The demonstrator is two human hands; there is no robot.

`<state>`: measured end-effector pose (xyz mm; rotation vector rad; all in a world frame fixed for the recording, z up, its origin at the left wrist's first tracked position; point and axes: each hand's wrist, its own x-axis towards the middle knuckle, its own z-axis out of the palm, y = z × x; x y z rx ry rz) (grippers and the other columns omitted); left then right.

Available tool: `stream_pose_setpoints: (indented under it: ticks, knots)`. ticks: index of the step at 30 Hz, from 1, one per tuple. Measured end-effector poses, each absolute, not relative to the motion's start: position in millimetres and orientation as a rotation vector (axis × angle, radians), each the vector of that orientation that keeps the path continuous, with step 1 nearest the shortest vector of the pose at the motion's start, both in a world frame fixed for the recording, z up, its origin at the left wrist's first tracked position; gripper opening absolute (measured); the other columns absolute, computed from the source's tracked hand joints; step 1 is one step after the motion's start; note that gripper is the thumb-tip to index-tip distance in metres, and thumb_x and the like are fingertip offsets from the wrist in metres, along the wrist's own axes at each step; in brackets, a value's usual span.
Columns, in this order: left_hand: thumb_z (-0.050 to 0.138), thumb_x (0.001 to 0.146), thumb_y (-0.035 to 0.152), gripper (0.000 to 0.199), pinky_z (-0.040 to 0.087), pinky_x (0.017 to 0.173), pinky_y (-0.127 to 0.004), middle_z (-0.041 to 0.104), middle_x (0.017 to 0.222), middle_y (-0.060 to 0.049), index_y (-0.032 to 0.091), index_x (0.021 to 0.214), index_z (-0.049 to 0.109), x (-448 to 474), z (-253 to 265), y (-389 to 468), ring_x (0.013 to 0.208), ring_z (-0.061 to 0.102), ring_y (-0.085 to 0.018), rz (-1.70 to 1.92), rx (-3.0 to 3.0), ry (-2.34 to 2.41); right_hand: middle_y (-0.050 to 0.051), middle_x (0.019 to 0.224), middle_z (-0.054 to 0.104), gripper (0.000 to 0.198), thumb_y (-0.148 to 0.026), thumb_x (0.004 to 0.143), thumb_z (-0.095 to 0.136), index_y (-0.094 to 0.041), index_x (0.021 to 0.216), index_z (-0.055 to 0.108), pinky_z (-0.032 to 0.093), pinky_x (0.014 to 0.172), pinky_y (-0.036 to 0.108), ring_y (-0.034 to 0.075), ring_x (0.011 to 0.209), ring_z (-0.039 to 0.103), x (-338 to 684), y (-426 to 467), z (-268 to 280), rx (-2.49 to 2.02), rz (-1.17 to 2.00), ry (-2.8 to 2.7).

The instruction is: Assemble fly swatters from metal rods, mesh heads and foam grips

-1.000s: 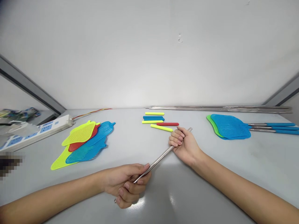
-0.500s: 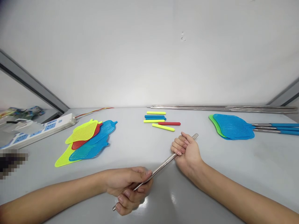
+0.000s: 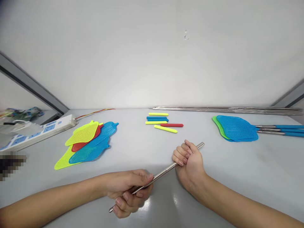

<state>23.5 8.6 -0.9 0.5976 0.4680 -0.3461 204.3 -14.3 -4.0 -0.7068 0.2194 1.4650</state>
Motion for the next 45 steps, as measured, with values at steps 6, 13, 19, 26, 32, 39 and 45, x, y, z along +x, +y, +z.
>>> stream_pose_setpoints:
  ticks: [6, 13, 19, 26, 32, 39, 45]
  knots:
    - [0.025, 0.084, 0.046, 0.043, 0.017, 0.027, -0.016, 0.024, 0.033, 0.007, 0.017, 0.056, 0.039, 24, 0, 9, 0.026, 0.014, -0.006, -0.339, 0.597, 0.475, -0.01, 0.039, 0.016, 0.035, -0.014, 0.071, 0.047, -0.019, 0.05, 0.019, 0.019, 0.025, 0.017, 0.004, 0.029, 0.017, 200, -15, -3, -0.695, 1.461, 0.229]
    - [0.024, 0.084, 0.047, 0.043, 0.019, 0.026, -0.015, 0.024, 0.033, 0.007, 0.017, 0.056, 0.038, 23, -1, 9, 0.025, 0.016, -0.006, -0.377, 0.593, 0.487, -0.009, 0.039, 0.017, 0.034, -0.015, 0.07, 0.047, -0.019, 0.05, 0.02, 0.02, 0.026, 0.018, 0.004, 0.029, 0.017, 195, -20, -2, -0.695, 1.475, 0.27]
    - [0.019, 0.085, 0.046, 0.045, 0.019, 0.025, -0.015, 0.025, 0.033, 0.007, 0.018, 0.056, 0.038, 25, 0, 11, 0.024, 0.016, -0.006, -0.383, 0.585, 0.475, -0.009, 0.039, 0.017, 0.034, -0.015, 0.07, 0.048, -0.019, 0.05, 0.021, 0.019, 0.026, 0.018, 0.004, 0.03, 0.017, 195, -21, -2, -0.696, 1.494, 0.268]
    - [0.016, 0.085, 0.045, 0.046, 0.025, 0.027, -0.016, 0.029, 0.035, 0.005, 0.017, 0.058, 0.041, 26, -3, 11, 0.025, 0.024, -0.007, -0.398, 0.591, 0.449, -0.009, 0.039, 0.016, 0.034, -0.014, 0.069, 0.047, -0.019, 0.049, 0.02, 0.02, 0.027, 0.018, 0.004, 0.03, 0.017, 200, -12, -3, -0.722, 1.602, 0.25]
    - [0.013, 0.086, 0.043, 0.047, 0.029, 0.029, -0.019, 0.033, 0.038, 0.004, 0.017, 0.061, 0.043, 24, -9, 11, 0.027, 0.029, -0.009, -0.376, 0.612, 0.413, -0.009, 0.039, 0.016, 0.034, -0.012, 0.069, 0.045, -0.019, 0.049, 0.019, 0.02, 0.028, 0.018, 0.005, 0.03, 0.018, 204, -7, -4, -0.706, 1.683, 0.233]
    - [0.018, 0.084, 0.047, 0.045, 0.03, 0.031, -0.022, 0.036, 0.04, 0.003, 0.017, 0.063, 0.044, 23, -10, 12, 0.029, 0.032, -0.01, -0.376, 0.603, 0.372, -0.009, 0.04, 0.017, 0.033, -0.012, 0.069, 0.045, -0.019, 0.049, 0.02, 0.022, 0.03, 0.018, 0.005, 0.03, 0.019, 207, -5, -5, -0.716, 1.732, 0.253]
    - [0.017, 0.085, 0.045, 0.044, 0.029, 0.032, -0.021, 0.035, 0.04, 0.004, 0.018, 0.062, 0.043, 24, -8, 12, 0.03, 0.031, -0.009, -0.368, 0.602, 0.373, -0.009, 0.04, 0.017, 0.033, -0.012, 0.07, 0.045, -0.019, 0.05, 0.018, 0.021, 0.03, 0.018, 0.005, 0.031, 0.018, 212, -2, 3, -0.772, 1.764, 0.282]
